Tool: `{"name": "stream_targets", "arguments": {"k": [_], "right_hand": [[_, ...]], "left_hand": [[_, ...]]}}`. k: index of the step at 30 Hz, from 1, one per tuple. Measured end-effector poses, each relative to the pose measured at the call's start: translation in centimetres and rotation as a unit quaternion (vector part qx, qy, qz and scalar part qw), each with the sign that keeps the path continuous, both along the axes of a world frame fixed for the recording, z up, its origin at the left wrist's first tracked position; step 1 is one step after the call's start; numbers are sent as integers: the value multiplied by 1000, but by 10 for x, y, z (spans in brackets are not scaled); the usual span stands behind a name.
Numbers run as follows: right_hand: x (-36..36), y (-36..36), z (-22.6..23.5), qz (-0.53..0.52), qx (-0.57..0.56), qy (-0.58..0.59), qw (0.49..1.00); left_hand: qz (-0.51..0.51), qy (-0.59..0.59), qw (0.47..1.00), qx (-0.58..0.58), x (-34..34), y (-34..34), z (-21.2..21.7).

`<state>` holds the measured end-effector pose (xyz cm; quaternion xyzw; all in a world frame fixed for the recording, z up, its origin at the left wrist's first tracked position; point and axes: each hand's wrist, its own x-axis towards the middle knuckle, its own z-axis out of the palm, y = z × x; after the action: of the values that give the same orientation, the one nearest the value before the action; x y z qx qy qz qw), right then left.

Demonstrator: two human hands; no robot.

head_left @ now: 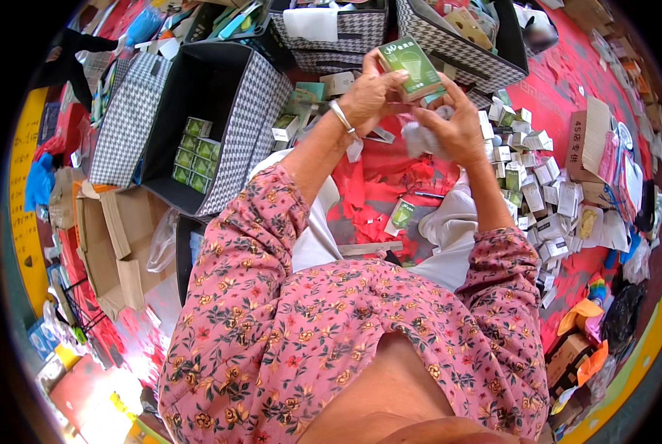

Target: The person picks up small boxes from a pile, wipes them with a cloth, and organizes them into a black storage bin while sitting on a floor cluttered with packaging materials.

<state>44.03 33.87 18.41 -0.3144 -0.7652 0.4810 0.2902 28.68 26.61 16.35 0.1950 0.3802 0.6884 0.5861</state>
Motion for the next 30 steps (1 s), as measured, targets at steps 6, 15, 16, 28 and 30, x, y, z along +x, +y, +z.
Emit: {"name": "stream_targets", "arguments": {"k": [6,15,16,28,30], "right_hand": [[6,42,7,-225,32,122,966],[11,52,-9,-224,109,-77,965],[10,47,-2,-195,119,-97,969],[20,34,-42,-99,-121,-56,986],[36,54,-48,-82,-118,-72,987]], "left_hand": [[-75,249,964,-50,7,-1,-1],[-63,192,979,20,-53,-86,77],[37,223,974,34,-80,-107,72],[305,27,937,-168,-288,-324,-79],[366,82,890,-260,-276,-287,-91]]}}
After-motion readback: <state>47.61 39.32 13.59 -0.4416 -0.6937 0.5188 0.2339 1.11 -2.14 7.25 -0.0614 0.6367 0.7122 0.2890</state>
